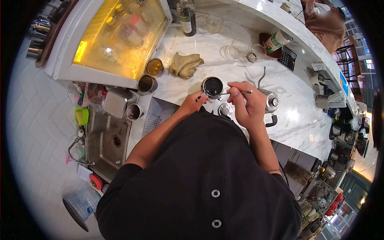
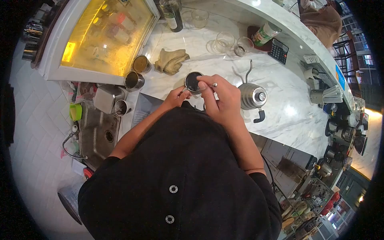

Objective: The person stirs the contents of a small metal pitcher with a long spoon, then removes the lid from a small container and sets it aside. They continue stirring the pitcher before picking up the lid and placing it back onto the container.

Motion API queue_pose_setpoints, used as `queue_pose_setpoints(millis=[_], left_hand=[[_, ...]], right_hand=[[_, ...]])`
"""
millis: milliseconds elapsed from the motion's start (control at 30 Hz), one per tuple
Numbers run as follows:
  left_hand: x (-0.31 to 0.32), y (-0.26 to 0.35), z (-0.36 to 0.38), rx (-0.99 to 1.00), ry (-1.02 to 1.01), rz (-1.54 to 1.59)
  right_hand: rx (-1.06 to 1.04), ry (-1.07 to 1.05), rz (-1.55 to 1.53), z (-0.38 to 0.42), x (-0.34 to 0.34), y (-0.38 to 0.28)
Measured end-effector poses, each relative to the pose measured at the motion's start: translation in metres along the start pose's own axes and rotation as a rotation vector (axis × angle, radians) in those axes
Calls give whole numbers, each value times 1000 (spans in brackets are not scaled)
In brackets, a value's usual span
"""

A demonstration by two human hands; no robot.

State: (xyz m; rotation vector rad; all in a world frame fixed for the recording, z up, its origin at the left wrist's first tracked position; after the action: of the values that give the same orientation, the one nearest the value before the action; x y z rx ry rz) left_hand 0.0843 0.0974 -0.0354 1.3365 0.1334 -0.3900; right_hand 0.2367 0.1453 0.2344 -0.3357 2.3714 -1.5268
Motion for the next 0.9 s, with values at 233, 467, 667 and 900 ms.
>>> queue_pose_setpoints(millis=[233,467,667,900], left_hand=[[-4,12,4,-6,8,-41],[-1,0,2,-24,-15,-64],[-2,0,0,-48,-28,-76],[-2,1,1,-36,-22,-74]], right_hand=[[96,154,-255,2,-7,26],[45,264,-171,8,-30,30],[-28,218,68,9,-38,7],[-24,95,14,6,-17,1]])
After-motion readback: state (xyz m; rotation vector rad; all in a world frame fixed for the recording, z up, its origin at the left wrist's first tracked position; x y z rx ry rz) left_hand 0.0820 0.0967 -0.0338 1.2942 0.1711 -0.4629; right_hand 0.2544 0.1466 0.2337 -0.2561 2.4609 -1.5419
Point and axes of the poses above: each hand's wrist, its own z-axis away from the middle knuckle, its own x-axis out of the palm, y = z × x, the point moved 10 cm from there along -z, towards the middle knuckle, and after that the axes turned 15 degrees about -z, right-handed, at the moved point
